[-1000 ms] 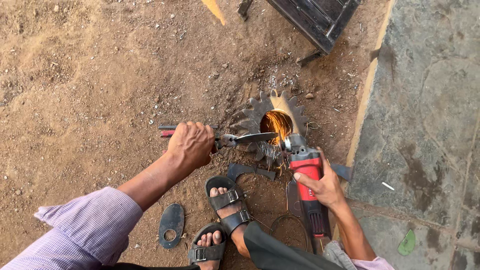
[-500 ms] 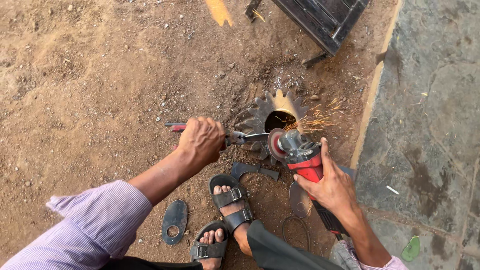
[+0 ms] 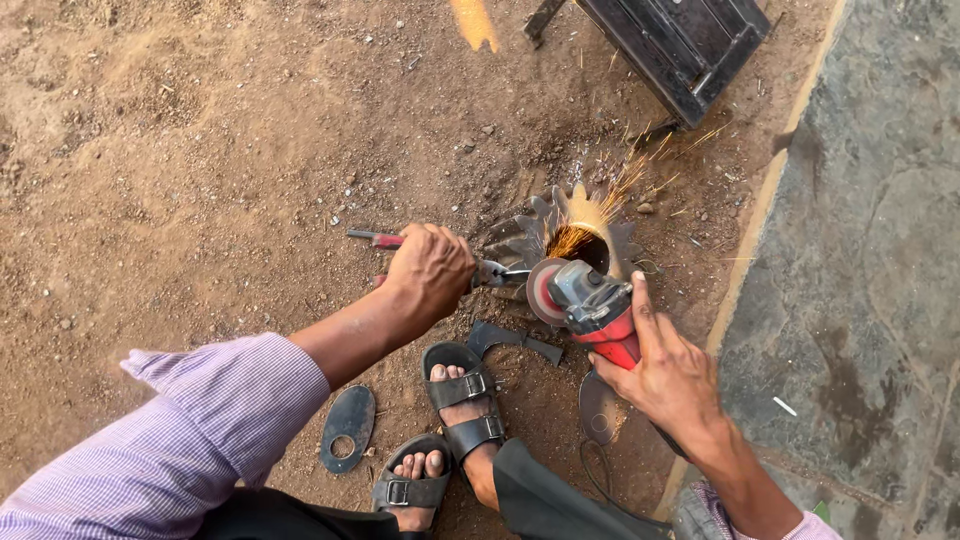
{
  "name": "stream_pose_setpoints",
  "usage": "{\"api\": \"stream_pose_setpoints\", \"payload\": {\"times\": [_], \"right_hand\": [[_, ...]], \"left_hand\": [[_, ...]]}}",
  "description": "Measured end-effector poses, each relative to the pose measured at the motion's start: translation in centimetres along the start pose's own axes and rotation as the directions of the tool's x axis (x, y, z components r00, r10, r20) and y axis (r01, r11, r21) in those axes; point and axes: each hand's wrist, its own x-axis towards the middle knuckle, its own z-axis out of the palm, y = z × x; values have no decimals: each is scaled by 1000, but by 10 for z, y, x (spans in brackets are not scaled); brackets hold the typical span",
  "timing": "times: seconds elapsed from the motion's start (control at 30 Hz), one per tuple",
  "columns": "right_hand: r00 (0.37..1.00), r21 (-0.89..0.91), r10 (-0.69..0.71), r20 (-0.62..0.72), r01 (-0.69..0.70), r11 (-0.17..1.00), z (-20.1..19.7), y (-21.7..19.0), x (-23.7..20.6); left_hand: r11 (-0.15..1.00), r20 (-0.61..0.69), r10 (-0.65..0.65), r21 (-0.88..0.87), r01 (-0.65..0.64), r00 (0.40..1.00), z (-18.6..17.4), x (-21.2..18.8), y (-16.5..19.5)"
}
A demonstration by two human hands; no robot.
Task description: The person sits on the ground and uses an angle grinder to grind and shape small metal pieces, holding each piece steady with locking pliers while sparks fly. They reposition the pieces repeatedly to grind different edges, then set the grinder down and pick up the finished pieces at the end.
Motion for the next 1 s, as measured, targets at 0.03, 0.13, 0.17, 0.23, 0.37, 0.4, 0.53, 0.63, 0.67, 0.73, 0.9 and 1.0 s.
{"api": "stream_pose_setpoints", "payload": {"times": [0.03, 0.13, 0.17, 0.23, 0.37, 0.4, 0.53, 0.63, 0.67, 0.73, 0.9, 1.0], "right_hand": [[1000, 1, -17, -8, 17, 1000, -1, -2, 0], [991, -51, -118, -60, 115, 992, -2, -6, 2], [987, -77, -139, -81, 132, 988, -2, -7, 2], [976, -133, -180, -118, 164, 977, -3, -8, 0], [977, -156, -185, -107, 167, 974, -2, -1, 1], [977, -153, -180, -116, 161, 975, -1, 3, 3], [997, -95, -69, -40, 65, 993, 8, 20, 11], [993, -32, -29, -113, 25, 999, 15, 32, 9], [995, -15, 4, -95, -5, 1000, 16, 36, 9], [995, 20, 75, -62, -74, 997, 19, 42, 9], [986, 80, 156, -54, -152, 985, 27, 51, 10], [976, 122, 216, -15, -213, 969, 32, 55, 11]], "left_hand": [[1000, 5, 7, -10, -7, 1000, -2, 0, 0], [1000, -17, -2, 9, 2, 1000, -9, 0, 3], [1000, -26, 1, 6, -1, 1000, -11, 0, 3], [1000, -42, 9, -4, -9, 999, -13, 0, 5], [999, -32, -1, -35, 0, 999, -10, 1, 6], [999, -19, -1, -51, 0, 1000, -7, 1, 4], [994, 25, -7, -111, 9, 1000, 3, 4, -2], [998, 30, 4, -58, -2, 1000, 7, 6, -3], [998, 45, 1, -65, 2, 999, 8, 7, -4], [997, 69, 1, -75, 4, 998, 9, 8, -4], [997, 73, 9, -83, -3, 997, 11, 10, -6], [994, 97, 7, -106, 4, 995, 10, 13, -7]]}}
